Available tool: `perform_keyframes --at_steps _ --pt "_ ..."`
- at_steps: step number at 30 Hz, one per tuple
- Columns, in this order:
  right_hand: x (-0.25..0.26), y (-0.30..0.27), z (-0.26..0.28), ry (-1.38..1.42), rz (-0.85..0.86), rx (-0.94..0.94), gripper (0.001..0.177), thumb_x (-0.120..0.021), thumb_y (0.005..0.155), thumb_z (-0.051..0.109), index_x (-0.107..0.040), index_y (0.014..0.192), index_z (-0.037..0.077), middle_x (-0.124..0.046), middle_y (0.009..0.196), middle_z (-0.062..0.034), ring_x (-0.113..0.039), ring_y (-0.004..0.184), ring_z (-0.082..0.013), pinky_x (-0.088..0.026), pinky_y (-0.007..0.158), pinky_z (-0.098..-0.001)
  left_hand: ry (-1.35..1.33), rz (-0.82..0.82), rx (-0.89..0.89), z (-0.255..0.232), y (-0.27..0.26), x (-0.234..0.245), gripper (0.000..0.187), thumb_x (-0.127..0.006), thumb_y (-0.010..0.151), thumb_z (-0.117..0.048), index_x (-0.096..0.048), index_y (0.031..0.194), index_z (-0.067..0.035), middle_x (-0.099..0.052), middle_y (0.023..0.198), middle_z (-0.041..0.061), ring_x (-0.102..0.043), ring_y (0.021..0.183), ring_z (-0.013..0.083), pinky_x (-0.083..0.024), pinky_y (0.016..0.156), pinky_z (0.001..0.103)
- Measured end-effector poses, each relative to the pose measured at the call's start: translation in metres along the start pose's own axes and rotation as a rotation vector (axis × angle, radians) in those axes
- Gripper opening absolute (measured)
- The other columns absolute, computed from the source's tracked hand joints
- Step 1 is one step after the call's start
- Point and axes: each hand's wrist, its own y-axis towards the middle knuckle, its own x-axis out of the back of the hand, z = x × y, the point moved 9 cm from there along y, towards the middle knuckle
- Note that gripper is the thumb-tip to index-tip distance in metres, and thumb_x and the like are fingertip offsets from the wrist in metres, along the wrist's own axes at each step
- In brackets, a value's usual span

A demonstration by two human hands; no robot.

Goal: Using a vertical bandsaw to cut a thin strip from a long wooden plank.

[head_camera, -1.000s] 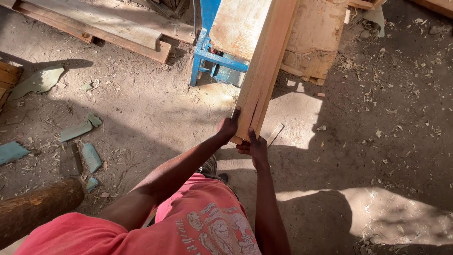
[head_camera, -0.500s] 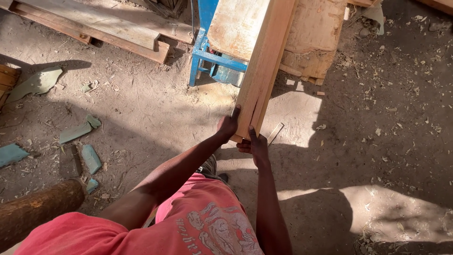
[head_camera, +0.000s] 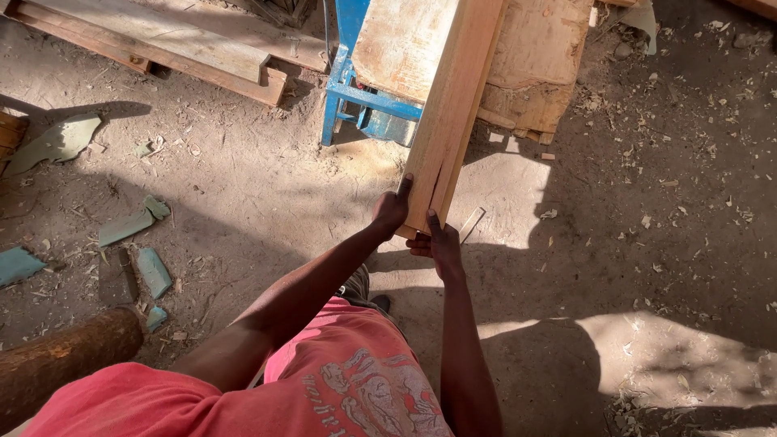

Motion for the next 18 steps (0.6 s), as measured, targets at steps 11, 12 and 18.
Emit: perform_keyframes --at_steps 11,12,18 --pt "-0.002 -0.005 0.014 -0.018 -0.037 -0.027 0.073 -0.071 0.09 0.062 -0.056 0.118 -0.004 -0.074 0.083 -0.028 -0.077 0.073 -0.0368 -0.066 0.063 -0.0457 0.021 -0.014 -0.015 -0.014 -0.002 0.003 0.109 -0.032 0.081 -0.095 -0.07 0.113 0.002 -0.068 0.118 0.03 -0.059 0.126 0.0451 -0.046 0.106 0.055" --pt "-0.003 -0.005 0.015 -0.014 -0.041 -0.026 0.073 -0.071 0.09 0.062 -0.056 0.118 -0.004 -0.074 0.083 -0.028 -0.077 0.073 -0.0368 -0.066 0.063 -0.0457 0.025 -0.011 -0.017 -0.012 0.003 0.001 0.109 -0.032 0.081 -0.095 -0.07 0.113 0.002 -0.068 0.118 0.03 -0.059 0.126 0.0451 -0.046 0.106 0.055" --pt "0.006 -0.011 0.012 -0.067 -0.088 -0.017 0.078 -0.061 0.094 0.07 -0.057 0.124 -0.002 -0.075 0.088 -0.0262 -0.078 0.079 -0.0352 -0.066 0.066 -0.0456 0.043 0.028 -0.035 -0.004 0.021 -0.013 0.111 -0.03 0.083 -0.093 -0.069 0.114 0.006 -0.067 0.12 0.032 -0.058 0.127 0.0462 -0.044 0.109 0.055"
